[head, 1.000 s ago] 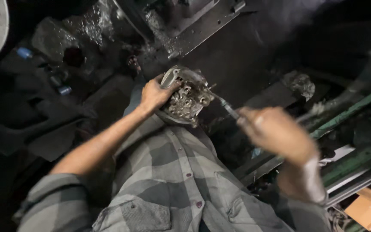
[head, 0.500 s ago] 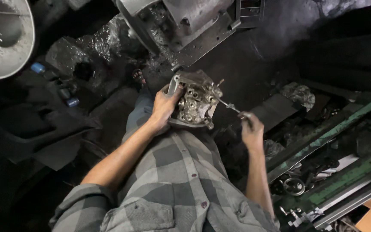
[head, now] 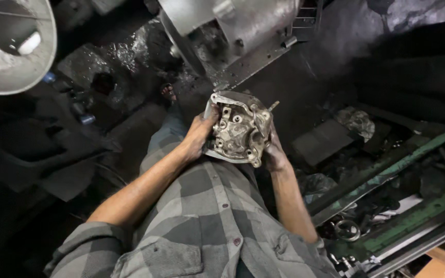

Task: The person holds a motorcycle engine cylinder head and presses its surfaces against a spinning bench grinder, rotating the part repeatedly to grind and clean its faces and fins. They reposition the part between passes and continue grinding different sides throughout the clip.

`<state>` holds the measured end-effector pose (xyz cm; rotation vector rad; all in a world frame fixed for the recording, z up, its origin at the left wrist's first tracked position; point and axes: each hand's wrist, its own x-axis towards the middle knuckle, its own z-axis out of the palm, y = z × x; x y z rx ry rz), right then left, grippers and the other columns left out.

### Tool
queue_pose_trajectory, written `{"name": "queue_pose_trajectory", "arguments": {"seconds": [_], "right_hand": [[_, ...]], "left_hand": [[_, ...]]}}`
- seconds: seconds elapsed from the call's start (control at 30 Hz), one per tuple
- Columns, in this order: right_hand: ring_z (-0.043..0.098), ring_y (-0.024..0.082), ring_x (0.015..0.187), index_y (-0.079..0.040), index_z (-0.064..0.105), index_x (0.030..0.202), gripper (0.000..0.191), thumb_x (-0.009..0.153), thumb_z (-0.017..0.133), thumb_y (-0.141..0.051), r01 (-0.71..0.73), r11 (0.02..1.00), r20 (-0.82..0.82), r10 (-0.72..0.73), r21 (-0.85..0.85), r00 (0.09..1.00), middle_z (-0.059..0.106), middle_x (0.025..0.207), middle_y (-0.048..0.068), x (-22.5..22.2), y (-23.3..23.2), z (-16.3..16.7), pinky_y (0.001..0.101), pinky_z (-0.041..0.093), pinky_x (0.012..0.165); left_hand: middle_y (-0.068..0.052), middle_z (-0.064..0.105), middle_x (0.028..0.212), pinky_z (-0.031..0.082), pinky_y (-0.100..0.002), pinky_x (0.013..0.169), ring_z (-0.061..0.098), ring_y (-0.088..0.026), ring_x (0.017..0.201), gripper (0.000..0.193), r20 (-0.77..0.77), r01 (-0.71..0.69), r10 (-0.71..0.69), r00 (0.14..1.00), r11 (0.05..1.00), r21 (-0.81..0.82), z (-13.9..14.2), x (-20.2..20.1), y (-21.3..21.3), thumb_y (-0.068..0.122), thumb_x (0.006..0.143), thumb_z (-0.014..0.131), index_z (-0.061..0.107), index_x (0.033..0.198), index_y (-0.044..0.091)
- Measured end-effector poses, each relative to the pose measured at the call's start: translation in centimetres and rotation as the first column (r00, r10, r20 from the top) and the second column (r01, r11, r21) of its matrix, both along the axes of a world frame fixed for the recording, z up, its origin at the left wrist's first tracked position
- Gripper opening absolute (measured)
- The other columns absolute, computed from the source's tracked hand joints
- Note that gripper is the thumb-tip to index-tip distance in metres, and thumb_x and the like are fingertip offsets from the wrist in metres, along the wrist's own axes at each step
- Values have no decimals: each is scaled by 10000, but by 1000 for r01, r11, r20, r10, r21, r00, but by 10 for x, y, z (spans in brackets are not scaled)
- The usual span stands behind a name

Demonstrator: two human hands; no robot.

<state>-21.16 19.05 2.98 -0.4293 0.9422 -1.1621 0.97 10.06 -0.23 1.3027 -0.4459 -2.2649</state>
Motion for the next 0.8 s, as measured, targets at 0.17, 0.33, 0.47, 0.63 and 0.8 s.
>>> {"name": "queue_pose_trajectory", "arguments": {"seconds": [0.17, 0.33, 0.47, 0.63, 0.8], "right_hand": [[437, 286, 1464, -75, 193, 1637, 1357, 555, 971, -334, 65, 998, -278, -63, -4, 959, 417, 1576, 124, 15, -5, 13, 446, 389, 1224], [472, 294, 1438, -72, 226, 1636, 1323, 575, 977, -319, 237, 971, -398, -231, -35, 888, 455, 1541, 145, 37, 2, 21, 439, 399, 1227], [517, 284, 1402, -56, 297, 1594, 1204, 622, 958, -315, 309, 950, -531, -286, -46, 798, 507, 1493, 139, 63, -16, 43, 433, 445, 1197], [559, 268, 1357, -47, 306, 1549, 1063, 706, 925, -242, 270, 959, -777, -236, -88, 584, 552, 1448, 138, 99, -47, 88, 408, 479, 1177], [556, 261, 1339, -37, 277, 1537, 1008, 759, 882, -249, 206, 967, -880, -223, -147, 419, 536, 1434, 142, 135, -62, 123, 405, 482, 1160]], "left_hand": [[-104, 632, 1351, 520, -376, 1016, 599, -196, 1202, 779, -280, 58, -77, 957, 995, -76, 10, 23, -17, 547, 986, 626, 497, 1493, -29], [-155, 486, 1510, 472, -416, 1116, 504, -269, 1378, 931, -279, 244, -268, 922, 962, -120, 30, 47, -46, 353, 854, 777, 272, 1566, 28], [-160, 424, 1600, 353, -410, 1227, 421, -286, 1478, 1049, -388, 228, -306, 870, 945, -234, 38, 53, -68, 302, 827, 849, 229, 1620, 9], [-199, 394, 1600, 333, -461, 1237, 399, -335, 1482, 1116, -510, 267, -317, 799, 948, -172, 33, 65, -96, 355, 787, 858, 210, 1623, -1], [-184, 357, 1626, 355, -497, 1229, 382, -339, 1494, 1131, -736, 320, -278, 617, 943, -89, 24, 77, -108, 420, 790, 850, 198, 1631, 34]]}}
